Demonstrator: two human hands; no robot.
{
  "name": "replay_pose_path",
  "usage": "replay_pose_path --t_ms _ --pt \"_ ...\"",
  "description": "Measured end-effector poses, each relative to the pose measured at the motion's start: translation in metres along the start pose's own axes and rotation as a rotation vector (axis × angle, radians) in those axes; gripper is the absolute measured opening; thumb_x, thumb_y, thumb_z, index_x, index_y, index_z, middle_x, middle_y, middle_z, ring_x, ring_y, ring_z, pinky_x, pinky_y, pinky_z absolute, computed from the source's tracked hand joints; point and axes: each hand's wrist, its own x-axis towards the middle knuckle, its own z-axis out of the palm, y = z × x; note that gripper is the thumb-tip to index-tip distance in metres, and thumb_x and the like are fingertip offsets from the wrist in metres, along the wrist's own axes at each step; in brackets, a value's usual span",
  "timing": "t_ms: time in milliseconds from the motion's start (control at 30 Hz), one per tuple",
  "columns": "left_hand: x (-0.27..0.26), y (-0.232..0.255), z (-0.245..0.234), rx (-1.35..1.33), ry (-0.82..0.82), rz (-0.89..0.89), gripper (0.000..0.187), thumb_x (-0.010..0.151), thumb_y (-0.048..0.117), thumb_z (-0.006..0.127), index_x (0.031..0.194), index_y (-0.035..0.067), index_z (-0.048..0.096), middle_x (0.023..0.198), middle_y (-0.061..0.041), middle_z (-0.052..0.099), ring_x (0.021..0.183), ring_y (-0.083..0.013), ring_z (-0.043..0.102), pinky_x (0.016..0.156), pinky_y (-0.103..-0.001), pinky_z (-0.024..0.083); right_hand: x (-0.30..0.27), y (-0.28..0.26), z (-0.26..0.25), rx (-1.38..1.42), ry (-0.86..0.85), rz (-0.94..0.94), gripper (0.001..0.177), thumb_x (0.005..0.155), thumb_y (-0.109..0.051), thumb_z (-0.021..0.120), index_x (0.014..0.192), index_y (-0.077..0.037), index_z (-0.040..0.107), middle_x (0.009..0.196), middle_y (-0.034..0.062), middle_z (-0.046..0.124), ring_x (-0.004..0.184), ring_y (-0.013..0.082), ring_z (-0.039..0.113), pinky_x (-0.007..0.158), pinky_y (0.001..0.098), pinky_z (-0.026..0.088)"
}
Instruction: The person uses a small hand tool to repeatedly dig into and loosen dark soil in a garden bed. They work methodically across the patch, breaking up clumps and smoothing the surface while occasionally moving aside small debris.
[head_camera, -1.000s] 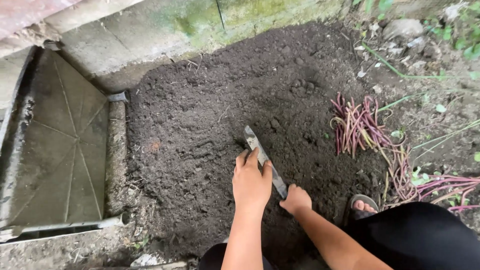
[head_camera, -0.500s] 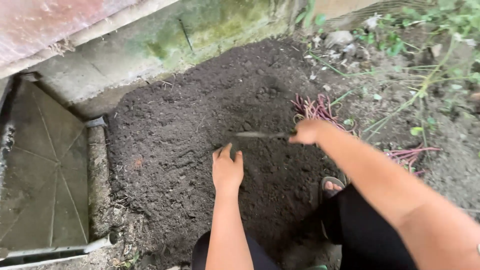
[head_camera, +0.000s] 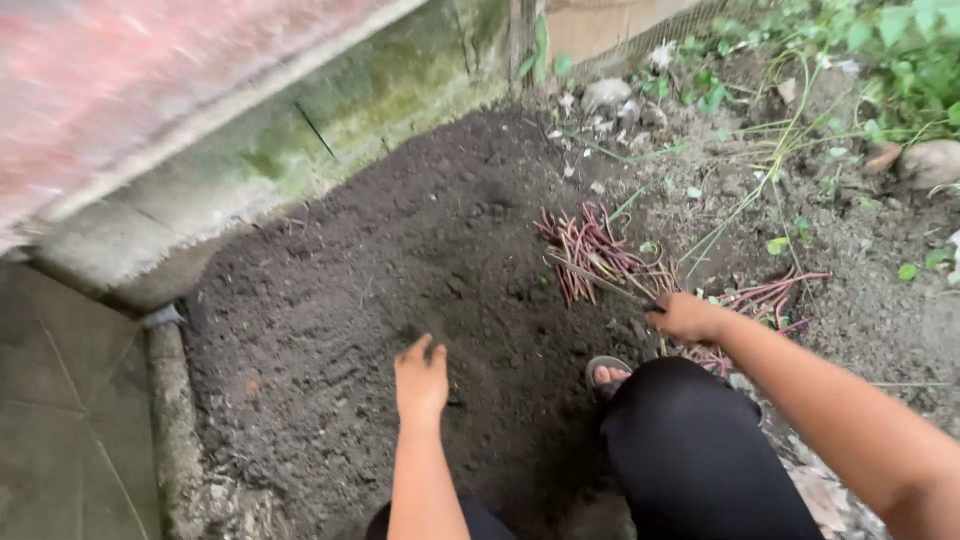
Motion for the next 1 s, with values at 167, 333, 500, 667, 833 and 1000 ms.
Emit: replay_pose_path --t_ms 167,333,500,667,833,1000 --pt "-0.069 0.068 -0.017 -0.123 0.048 -0.046 0.051 0.106 0.028 0.046 0.152 0.007 0.05 0.158 -0.028 0.035 0.141 -0.0408 0.048 0.112 -0.056 0.045 0.071 0.044 0.092 0.064 -0.032 -0.087 0.051 0.096 -0.047 0.055 0.109 0.001 0.071 0.104 0.0298 0.074 0.109 0.0465 0.07 0.095 0.0549 0.055" --pt "-0.034 0.037 0.006 -0.096 -0.069 -0.149 0.051 0.105 0.034 0.046 0.155 0.024 0.049 0.103 -0.008 0.079 0.164 -0.0156 0.008 0.117 -0.049 0.036 0.027 0.047 0.111 0.158 0.047 -0.037 0.039 0.096 -0.042 0.057 0.093 -0.005 0.066 0.089 0.0214 0.073 0.085 0.038 0.069 0.076 0.0483 0.048" --pt "-0.034 0.038 0.004 -0.17 -0.036 -0.222 0.051 0.103 0.037 0.046 0.153 0.029 0.049 0.161 -0.006 0.035 0.139 -0.0327 0.052 0.117 -0.049 0.041 0.005 0.056 0.098 0.091 0.129 0.125 0.036 0.097 -0.037 0.044 0.096 -0.006 0.064 0.097 0.0212 0.073 0.089 0.0394 0.07 0.076 0.0482 0.051" --pt "-0.033 0.034 0.004 -0.13 -0.054 -0.173 0.053 0.102 0.036 0.046 0.154 0.028 0.048 0.144 -0.006 0.056 0.149 -0.0237 0.036 0.118 -0.048 0.037 0.039 0.091 0.11 0.122 0.18 0.089 0.038 0.1 -0.039 0.048 0.101 -0.005 0.064 0.098 0.0229 0.075 0.092 0.0415 0.071 0.082 0.0485 0.052" --pt "-0.032 0.037 0.007 -0.102 -0.071 -0.179 0.053 0.101 0.035 0.048 0.154 0.029 0.049 0.148 -0.003 0.049 0.112 -0.0246 0.069 0.107 -0.043 0.046 0.016 0.072 0.066 0.235 0.111 0.162 0.043 0.101 -0.043 0.051 0.111 -0.006 0.069 0.1 0.0197 0.076 0.093 0.0355 0.07 0.085 0.0435 0.051" --pt "-0.026 0.04 0.011 -0.078 -0.165 -0.155 0.052 0.103 0.035 0.048 0.154 0.026 0.048 0.157 -0.005 0.038 0.133 -0.023 0.062 0.112 -0.043 0.049 -0.018 0.056 0.034 0.142 0.026 0.133 0.035 0.101 -0.04 0.051 0.104 -0.011 0.071 0.083 0.0092 0.073 0.074 0.0239 0.066 0.071 0.0373 0.049"
